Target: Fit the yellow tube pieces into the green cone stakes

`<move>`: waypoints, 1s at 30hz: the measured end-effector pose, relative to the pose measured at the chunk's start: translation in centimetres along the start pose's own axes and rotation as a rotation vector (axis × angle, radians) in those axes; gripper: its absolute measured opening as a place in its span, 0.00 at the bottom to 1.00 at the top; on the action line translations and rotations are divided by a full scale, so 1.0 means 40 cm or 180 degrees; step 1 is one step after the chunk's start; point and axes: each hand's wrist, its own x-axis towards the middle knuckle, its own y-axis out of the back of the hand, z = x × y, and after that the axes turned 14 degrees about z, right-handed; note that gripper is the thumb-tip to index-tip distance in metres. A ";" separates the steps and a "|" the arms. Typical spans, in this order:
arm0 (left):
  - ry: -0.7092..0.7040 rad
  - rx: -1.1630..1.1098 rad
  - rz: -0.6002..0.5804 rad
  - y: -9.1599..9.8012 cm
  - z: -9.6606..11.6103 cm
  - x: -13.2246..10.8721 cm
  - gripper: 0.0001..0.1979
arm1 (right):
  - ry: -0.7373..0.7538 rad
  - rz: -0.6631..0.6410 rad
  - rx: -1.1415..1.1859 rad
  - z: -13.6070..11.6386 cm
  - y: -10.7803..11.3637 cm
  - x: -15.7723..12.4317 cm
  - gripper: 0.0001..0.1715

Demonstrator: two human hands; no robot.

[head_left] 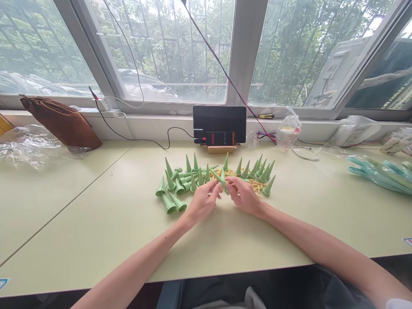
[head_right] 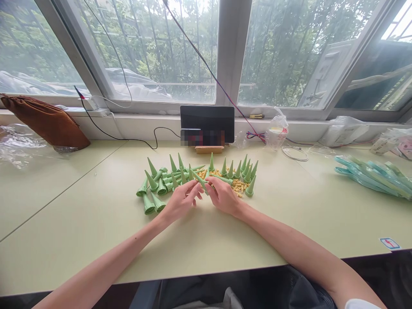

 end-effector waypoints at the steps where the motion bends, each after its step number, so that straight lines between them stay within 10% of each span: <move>1: 0.0064 -0.0081 -0.0006 0.000 0.000 0.000 0.18 | 0.0028 -0.0042 0.0057 -0.001 0.000 -0.001 0.12; 19: -0.0016 0.0056 0.0183 0.007 -0.007 0.005 0.14 | 0.0511 -0.0538 0.0121 0.001 0.009 0.014 0.12; 30: 0.0071 0.0173 0.0481 0.006 -0.002 0.007 0.15 | -0.0182 -0.0206 -0.0975 0.029 0.014 0.021 0.15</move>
